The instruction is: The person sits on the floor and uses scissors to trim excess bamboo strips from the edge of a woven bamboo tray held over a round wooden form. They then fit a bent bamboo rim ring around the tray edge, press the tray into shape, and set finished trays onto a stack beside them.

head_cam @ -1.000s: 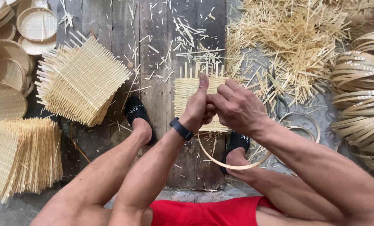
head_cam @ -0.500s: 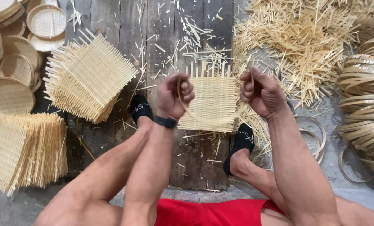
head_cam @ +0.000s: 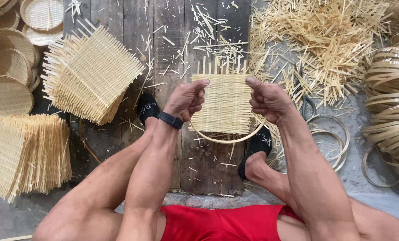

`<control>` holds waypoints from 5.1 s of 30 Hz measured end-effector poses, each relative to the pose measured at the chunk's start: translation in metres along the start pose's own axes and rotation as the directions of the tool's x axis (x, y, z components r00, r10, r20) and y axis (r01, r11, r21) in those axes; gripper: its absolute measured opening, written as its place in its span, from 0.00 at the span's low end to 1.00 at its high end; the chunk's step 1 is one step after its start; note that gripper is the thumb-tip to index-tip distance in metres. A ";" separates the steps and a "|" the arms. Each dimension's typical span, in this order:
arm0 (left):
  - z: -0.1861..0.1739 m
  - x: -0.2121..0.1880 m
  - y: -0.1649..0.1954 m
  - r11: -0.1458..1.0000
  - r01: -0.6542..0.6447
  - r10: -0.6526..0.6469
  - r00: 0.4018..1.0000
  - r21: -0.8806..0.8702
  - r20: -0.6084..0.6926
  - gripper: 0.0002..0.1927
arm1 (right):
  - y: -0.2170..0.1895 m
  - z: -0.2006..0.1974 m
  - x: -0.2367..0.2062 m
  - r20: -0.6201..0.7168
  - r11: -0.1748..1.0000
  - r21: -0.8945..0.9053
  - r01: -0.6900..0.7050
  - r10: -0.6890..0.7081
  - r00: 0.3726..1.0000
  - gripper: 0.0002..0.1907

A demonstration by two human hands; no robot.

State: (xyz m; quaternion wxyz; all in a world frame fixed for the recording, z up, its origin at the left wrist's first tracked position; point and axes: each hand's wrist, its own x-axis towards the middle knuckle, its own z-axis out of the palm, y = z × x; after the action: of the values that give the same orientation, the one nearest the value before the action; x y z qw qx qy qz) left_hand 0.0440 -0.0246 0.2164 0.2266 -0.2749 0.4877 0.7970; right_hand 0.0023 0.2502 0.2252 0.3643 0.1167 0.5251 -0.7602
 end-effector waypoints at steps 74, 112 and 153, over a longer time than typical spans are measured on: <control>-0.057 0.198 -0.079 -0.003 -0.495 0.732 0.591 0.869 0.339 0.13 | 0.149 0.038 0.118 0.515 -0.561 -0.755 0.341 -0.184 0.837 0.51; -0.050 0.198 -0.064 0.680 -0.342 0.371 0.923 0.649 0.098 0.28 | -0.029 -0.156 0.112 -0.177 0.116 -0.981 -0.157 -0.195 0.965 0.22; 0.047 0.160 -0.140 0.088 -0.165 0.645 0.761 0.982 0.070 0.59 | 0.110 -0.177 0.047 -0.254 0.950 -0.301 0.084 -0.165 0.953 0.16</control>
State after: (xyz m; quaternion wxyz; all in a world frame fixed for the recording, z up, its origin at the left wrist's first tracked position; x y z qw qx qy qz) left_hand 0.0030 0.0917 0.0372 0.0066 -0.0743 0.9575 0.2788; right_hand 0.0071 0.3661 0.0463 0.2514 0.1338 0.6818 -0.6739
